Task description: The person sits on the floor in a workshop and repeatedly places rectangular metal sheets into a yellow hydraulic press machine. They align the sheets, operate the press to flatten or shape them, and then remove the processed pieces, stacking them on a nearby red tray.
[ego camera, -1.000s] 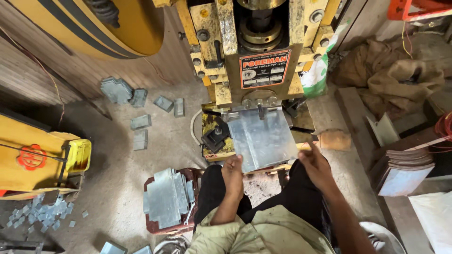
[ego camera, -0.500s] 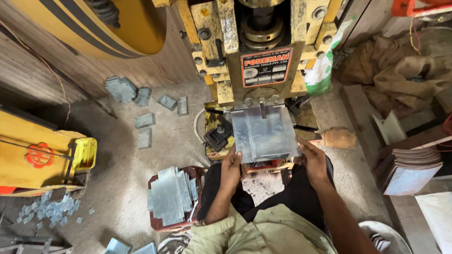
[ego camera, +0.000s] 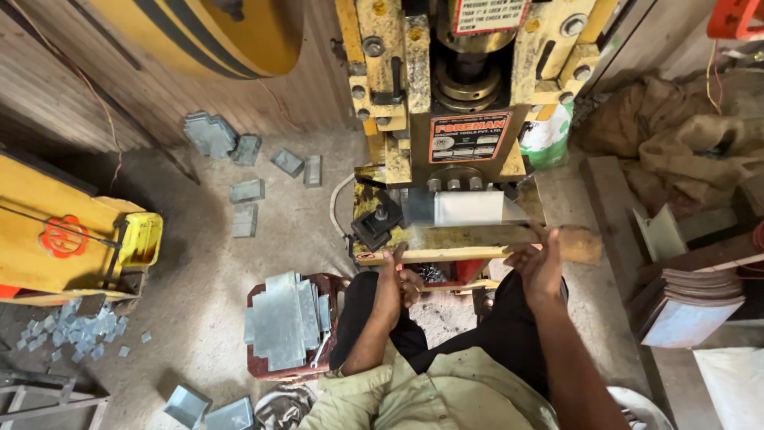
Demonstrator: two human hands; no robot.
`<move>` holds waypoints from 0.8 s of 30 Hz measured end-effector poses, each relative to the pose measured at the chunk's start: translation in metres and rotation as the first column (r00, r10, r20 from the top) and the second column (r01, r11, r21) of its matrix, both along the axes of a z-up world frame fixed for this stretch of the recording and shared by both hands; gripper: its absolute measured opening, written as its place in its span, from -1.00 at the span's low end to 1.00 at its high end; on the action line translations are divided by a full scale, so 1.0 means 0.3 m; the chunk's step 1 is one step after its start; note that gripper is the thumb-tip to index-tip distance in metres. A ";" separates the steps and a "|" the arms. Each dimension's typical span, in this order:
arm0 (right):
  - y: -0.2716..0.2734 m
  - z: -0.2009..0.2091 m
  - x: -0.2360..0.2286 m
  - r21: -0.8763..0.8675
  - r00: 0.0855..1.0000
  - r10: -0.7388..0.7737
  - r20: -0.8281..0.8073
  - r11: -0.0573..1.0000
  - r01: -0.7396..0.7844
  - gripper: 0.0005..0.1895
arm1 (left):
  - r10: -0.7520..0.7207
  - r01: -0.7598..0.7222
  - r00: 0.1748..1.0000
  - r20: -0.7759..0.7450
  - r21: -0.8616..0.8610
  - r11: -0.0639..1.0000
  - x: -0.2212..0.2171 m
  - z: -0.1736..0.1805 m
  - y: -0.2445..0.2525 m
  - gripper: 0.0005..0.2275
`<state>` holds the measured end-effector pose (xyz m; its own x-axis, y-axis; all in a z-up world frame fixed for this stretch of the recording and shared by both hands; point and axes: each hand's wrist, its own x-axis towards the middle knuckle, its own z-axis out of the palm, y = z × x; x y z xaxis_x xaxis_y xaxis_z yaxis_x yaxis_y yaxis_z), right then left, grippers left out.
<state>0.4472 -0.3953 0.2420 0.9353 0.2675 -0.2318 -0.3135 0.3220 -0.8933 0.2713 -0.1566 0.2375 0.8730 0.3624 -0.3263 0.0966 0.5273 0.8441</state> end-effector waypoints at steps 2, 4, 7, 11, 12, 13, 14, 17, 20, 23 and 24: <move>0.022 0.011 0.085 0.117 0.975 0.177 -0.132 0.980 -0.162 -0.12 | -0.046 0.048 0.997 0.064 -0.030 0.998 -0.003 0.029 -0.016 -0.18; 0.054 0.000 0.157 0.188 0.945 0.269 -0.188 0.954 -0.234 -0.26 | -0.081 0.087 0.994 0.076 -0.085 0.993 0.015 0.046 -0.025 -0.20; 0.115 -0.045 0.206 0.216 0.961 0.218 -0.173 0.960 -0.179 -0.50 | -0.196 0.213 0.967 0.160 -0.093 0.973 0.043 0.056 -0.060 -0.13; 0.055 -0.043 0.097 0.321 0.985 -0.152 -0.082 0.932 0.170 -0.61 | -0.306 0.288 0.940 0.148 0.133 0.948 0.018 0.103 -0.124 -0.19; 0.055 -0.036 0.047 0.362 0.961 -0.272 -0.049 0.892 0.271 -0.63 | -0.322 0.305 0.937 0.133 0.132 0.943 0.033 0.113 -0.112 -0.21; 0.058 -0.033 -0.010 0.271 0.972 -0.236 0.001 0.935 0.227 -0.61 | -0.341 0.329 0.934 0.108 0.115 0.937 0.026 0.108 -0.120 -0.23; 0.068 -0.026 -0.058 0.176 0.980 -0.193 0.047 0.967 0.182 -0.56 | -0.360 0.352 0.929 0.082 0.098 0.931 0.023 0.095 -0.128 -0.24; 0.104 0.023 -0.151 0.127 0.994 0.104 -0.039 0.987 -0.099 -0.53 | -0.132 0.132 0.986 0.099 0.005 0.991 0.064 0.041 -0.137 -0.35; 0.150 0.052 -0.226 0.068 0.993 0.074 -0.093 0.995 -0.067 -0.65 | 0.119 -0.126 0.990 0.081 0.085 0.988 0.077 0.014 -0.131 -0.40; 0.192 0.020 -0.278 0.101 0.995 0.085 -0.049 0.992 -0.079 -0.70 | 0.156 -0.162 0.986 0.065 0.112 0.980 0.067 0.019 -0.103 -0.50; 0.202 0.002 -0.263 0.065 0.998 0.054 -0.012 0.996 -0.054 -0.74 | 0.128 -0.133 0.991 0.047 0.110 0.985 0.074 0.023 -0.090 -0.50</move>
